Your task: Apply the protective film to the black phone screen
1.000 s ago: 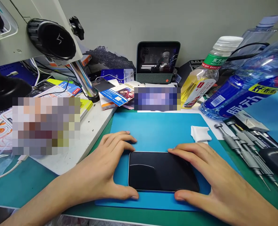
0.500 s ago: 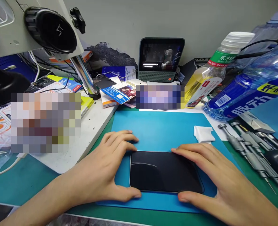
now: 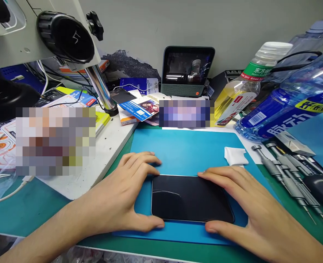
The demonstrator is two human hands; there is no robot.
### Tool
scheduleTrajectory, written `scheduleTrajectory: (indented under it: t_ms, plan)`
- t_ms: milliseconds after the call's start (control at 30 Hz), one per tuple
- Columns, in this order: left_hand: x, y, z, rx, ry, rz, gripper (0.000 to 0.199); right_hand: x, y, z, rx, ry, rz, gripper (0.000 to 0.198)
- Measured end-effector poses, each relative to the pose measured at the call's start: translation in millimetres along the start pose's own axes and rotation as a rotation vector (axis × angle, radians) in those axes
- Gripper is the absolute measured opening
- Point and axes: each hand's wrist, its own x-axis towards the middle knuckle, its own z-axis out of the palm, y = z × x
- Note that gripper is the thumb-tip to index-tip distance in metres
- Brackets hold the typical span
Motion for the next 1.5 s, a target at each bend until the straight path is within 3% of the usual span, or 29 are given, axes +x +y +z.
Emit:
scheduleTrajectory:
  t_ms: [1000, 1300, 1500]
  plan:
    - [0.8, 2.8, -7.7, -0.081, -0.086, -0.123, 0.07, -1.7, 4.3, 3.5, -0.064, 0.004, -0.02, 0.077]
    - [3.3, -2.1, -9.2, -0.112, -0.049, -0.046, 0.073, -4.6, 9.2, 6.9, -0.105, 0.005, -0.043, 0.078]
    - [3.4, -1.0, -13.5, -0.128, -0.082, -0.077, 0.071, -4.1, 9.7, 8.1, -0.121, 0.014, -0.045, 0.077]
